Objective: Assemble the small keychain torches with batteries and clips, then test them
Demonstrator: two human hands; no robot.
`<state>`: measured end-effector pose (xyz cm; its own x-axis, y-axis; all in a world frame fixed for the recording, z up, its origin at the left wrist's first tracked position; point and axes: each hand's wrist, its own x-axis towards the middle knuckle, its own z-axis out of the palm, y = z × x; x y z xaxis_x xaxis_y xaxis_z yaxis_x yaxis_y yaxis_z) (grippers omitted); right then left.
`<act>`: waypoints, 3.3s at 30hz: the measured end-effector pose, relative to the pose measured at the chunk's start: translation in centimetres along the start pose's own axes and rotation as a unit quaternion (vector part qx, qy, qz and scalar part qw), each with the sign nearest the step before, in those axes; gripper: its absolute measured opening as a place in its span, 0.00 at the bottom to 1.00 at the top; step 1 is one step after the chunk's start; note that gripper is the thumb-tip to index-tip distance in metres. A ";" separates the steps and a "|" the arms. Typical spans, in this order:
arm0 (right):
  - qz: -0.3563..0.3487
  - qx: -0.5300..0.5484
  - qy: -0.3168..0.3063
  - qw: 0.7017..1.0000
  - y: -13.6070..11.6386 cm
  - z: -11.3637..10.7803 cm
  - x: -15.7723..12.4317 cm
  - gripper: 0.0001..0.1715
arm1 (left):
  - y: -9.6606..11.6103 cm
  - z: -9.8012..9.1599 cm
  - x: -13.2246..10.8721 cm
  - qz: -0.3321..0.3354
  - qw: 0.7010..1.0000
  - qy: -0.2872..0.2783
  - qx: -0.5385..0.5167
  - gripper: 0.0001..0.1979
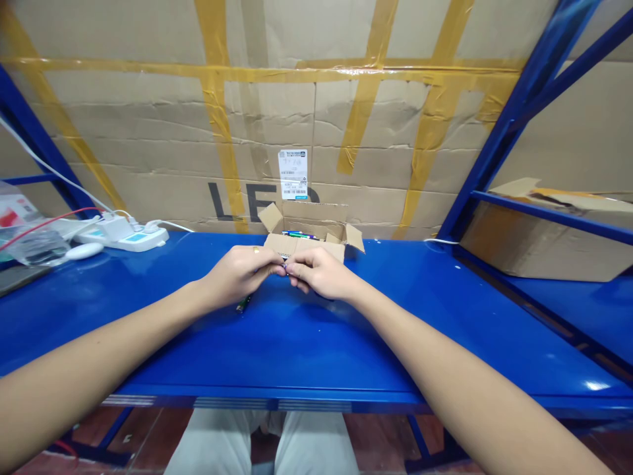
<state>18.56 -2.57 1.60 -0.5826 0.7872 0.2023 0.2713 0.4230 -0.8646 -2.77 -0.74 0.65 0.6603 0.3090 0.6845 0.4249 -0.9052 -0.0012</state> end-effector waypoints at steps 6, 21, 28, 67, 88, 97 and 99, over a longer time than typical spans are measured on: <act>0.020 0.010 -0.020 1.000 0.0 -0.4 -0.1 0.25 | 0.0 0.0 0.0 0.019 0.999 -0.008 0.024 0.11; 0.042 0.154 0.120 0.980 -0.1 0.4 0.4 0.22 | 0.0 0.2 0.3 -0.111 0.988 -0.011 -0.103 0.07; 0.014 0.121 0.116 0.986 0.0 0.1 0.2 0.17 | 0.5 0.4 0.4 -0.181 0.970 0.006 -0.165 0.07; -0.279 -0.304 0.171 0.895 0.5 0.2 -0.2 0.04 | 1.8 0.6 0.7 -0.292 0.866 0.046 -0.404 0.09; 0.091 0.237 -0.007 0.967 -0.3 0.3 -0.1 0.17 | 0.8 -0.2 -0.1 -0.031 0.999 -0.033 -0.026 0.07; 0.066 0.167 0.004 0.984 0.2 -0.4 0.0 0.21 | 1.1 -0.6 0.4 -0.048 0.995 -0.026 -0.081 0.06; 0.058 0.147 0.003 0.987 0.2 -0.6 0.0 0.22 | 1.0 -0.6 0.5 -0.059 0.993 -0.032 -0.093 0.06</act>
<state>19.08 -2.25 1.71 -0.5557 0.8258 0.0966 0.1004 0.1820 -0.9782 -2.41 -1.69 1.44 0.6537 0.4285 0.6237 0.3831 -0.8982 0.2155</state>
